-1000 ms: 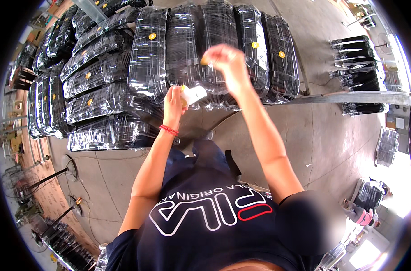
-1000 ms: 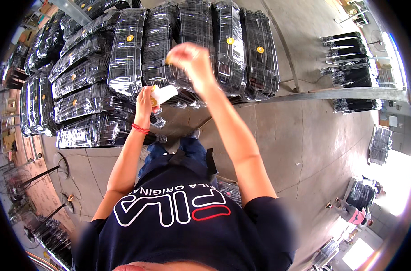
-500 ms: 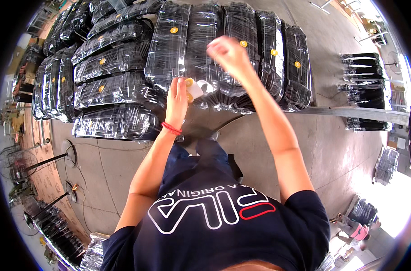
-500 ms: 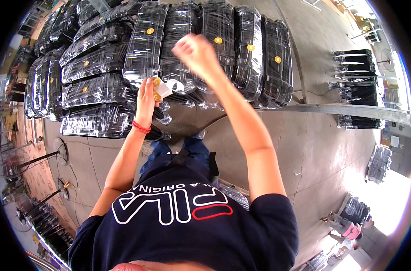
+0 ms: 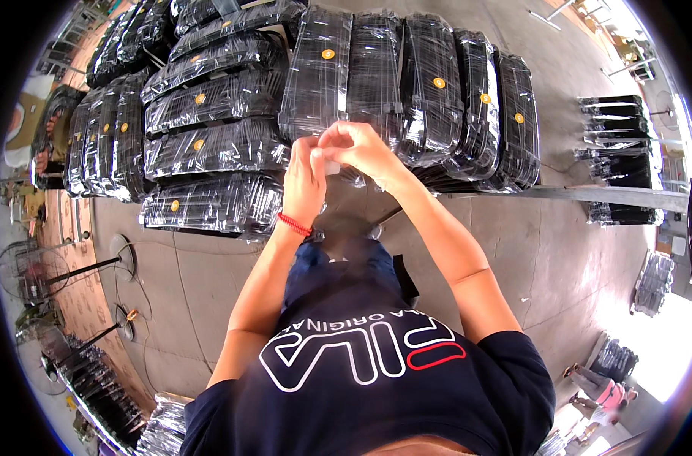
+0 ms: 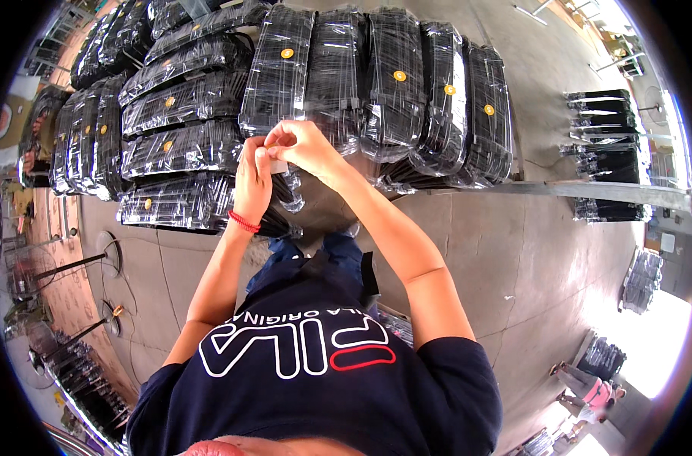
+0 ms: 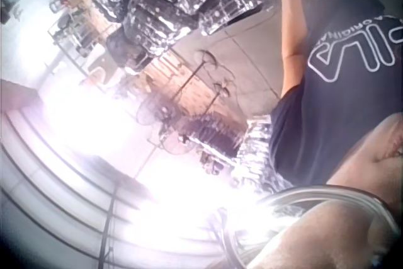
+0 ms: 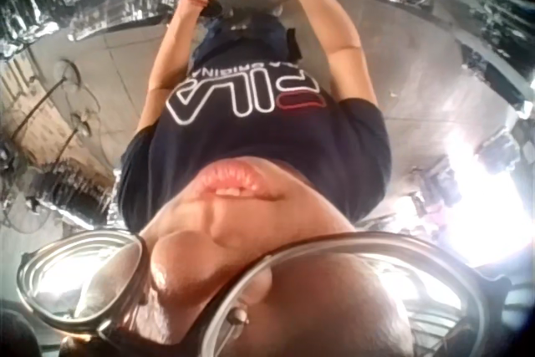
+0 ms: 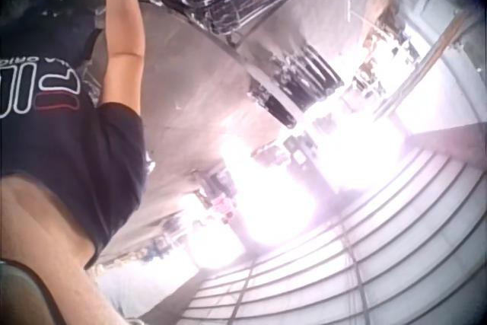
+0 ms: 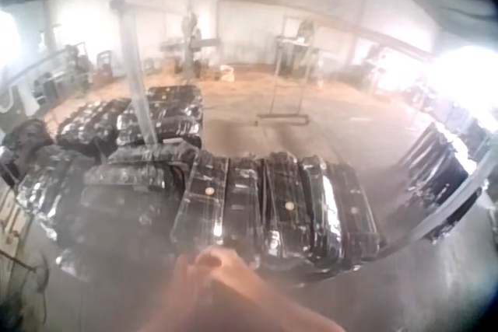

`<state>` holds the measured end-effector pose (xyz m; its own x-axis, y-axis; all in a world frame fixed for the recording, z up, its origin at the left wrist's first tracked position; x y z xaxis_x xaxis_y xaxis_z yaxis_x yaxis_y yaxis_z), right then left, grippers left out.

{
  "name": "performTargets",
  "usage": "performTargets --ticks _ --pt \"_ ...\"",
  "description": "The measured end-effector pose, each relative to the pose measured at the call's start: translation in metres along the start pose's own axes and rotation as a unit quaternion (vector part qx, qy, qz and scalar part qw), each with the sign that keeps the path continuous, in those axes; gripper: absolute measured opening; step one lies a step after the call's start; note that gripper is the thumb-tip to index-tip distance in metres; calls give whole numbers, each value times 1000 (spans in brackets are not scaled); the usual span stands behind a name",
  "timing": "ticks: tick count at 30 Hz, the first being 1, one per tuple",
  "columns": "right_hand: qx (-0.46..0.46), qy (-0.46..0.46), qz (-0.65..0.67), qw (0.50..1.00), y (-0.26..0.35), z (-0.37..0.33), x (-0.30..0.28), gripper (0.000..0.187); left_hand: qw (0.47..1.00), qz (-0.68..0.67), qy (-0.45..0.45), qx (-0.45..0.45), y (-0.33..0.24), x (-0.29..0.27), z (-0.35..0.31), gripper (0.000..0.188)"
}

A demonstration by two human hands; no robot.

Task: The person walks through a warehouse and applies small round stickers to stacks of plastic-wrapped chairs. They retrieve a sticker roll from a table, tear off individual stickers, and place them on the top of each chair stack while moving between multiple stacks.

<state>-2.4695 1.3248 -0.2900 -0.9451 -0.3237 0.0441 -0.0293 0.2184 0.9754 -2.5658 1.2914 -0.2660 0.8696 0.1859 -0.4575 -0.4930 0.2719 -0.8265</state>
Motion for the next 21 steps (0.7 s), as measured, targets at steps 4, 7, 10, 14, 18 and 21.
performTargets --ticks 4,7,10,14,18,21 --pt "-74 -70 38 994 22 5 -11 5 998 -10 18 -58 17 -5 -2 32" --pt "-62 -144 109 982 41 28 -51 9 993 -50 13 -105 35 -11 -7 39" --pt "-95 -257 -99 957 13 86 -126 10 988 -104 -4 -114 43 -8 -10 46" --pt "-91 -332 -351 871 2 126 -153 7 963 -181 8 -202 73 -4 -20 47" --pt "-171 -350 -530 753 -1 130 -146 9 948 -213 18 -236 81 -6 -27 40" --pt "-155 -342 -619 690 6 120 -108 36 956 -211 -17 -203 88 -15 -32 43"
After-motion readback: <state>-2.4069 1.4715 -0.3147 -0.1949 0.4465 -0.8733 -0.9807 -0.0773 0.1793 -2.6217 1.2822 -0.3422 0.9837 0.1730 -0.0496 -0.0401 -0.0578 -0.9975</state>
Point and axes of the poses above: each hand's wrist, its own z-axis towards the middle knuckle, its own x-axis out of the palm, y = z × x, the point moved 9 cm from there along z, towards the middle knuckle, and after that the axes turned 5 degrees about -y, right-handed, at the moved point
